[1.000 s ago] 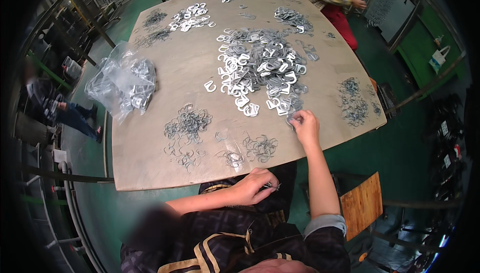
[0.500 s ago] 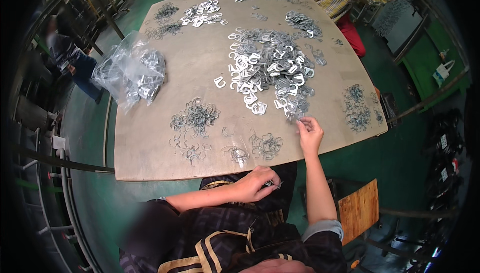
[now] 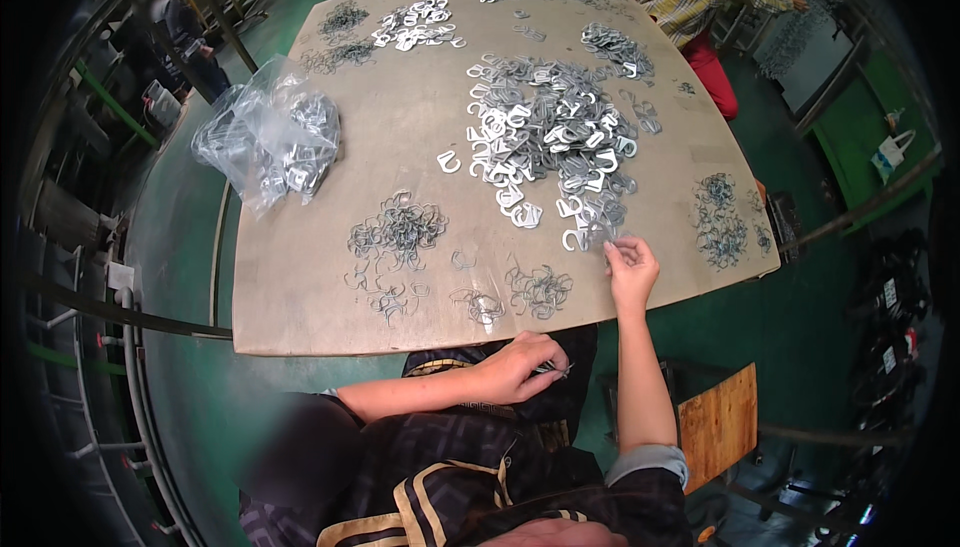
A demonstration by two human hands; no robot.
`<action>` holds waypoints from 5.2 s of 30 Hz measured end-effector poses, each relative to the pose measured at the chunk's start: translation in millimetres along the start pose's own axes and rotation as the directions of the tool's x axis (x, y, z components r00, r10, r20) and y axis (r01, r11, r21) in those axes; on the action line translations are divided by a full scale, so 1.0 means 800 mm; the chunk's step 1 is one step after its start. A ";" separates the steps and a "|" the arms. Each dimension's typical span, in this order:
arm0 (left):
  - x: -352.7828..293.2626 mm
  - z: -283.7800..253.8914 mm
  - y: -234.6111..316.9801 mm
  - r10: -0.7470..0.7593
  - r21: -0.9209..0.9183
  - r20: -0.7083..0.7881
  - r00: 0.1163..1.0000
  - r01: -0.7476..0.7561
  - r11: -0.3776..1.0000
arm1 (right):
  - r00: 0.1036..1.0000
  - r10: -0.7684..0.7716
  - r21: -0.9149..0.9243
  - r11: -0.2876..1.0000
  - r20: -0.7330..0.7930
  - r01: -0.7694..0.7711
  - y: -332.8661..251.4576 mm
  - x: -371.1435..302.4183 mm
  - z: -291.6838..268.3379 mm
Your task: The person sits at a table and repeatedly picks up small metal hooks and wire loops, joining them by hand into assembled units. They place the finished assemblies into a hanging wire basket and continue the process with additional parts from the table.
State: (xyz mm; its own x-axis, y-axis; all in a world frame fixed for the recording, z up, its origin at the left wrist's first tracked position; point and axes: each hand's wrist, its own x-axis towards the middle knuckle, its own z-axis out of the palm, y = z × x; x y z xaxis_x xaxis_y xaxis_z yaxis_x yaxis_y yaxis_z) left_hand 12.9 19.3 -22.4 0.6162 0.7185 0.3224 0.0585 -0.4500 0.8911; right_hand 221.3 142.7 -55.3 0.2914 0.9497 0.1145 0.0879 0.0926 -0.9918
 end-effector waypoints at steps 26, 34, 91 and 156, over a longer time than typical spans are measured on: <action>0.003 0.012 -0.004 -0.036 0.242 -0.203 0.979 0.086 0.967 | 0.978 0.104 0.039 0.993 0.181 -0.113 -0.073 -0.171 -0.032; 0.000 -0.002 0.001 -0.100 0.187 -0.191 0.977 0.136 0.973 | 0.975 0.082 0.071 0.993 0.207 -0.099 -0.072 -0.177 -0.029; 0.012 -0.009 0.001 -0.241 -0.138 0.051 0.969 0.246 0.959 | 0.999 0.013 -0.612 0.790 0.039 0.013 0.010 0.001 -0.033; 0.041 -0.155 -0.106 -0.147 0.878 -0.223 0.964 0.264 0.399 | 0.935 0.004 -0.225 0.971 0.354 0.081 -0.088 -0.180 -0.037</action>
State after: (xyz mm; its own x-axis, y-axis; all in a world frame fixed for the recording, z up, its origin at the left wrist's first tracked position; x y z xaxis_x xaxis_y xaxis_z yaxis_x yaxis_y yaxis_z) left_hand -69.2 146.6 -48.0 0.4101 0.8769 0.2508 0.8757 -0.4554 0.1606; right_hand 201.6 -9.2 -0.2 -0.0639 0.9945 0.0832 0.3236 0.0995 -0.9409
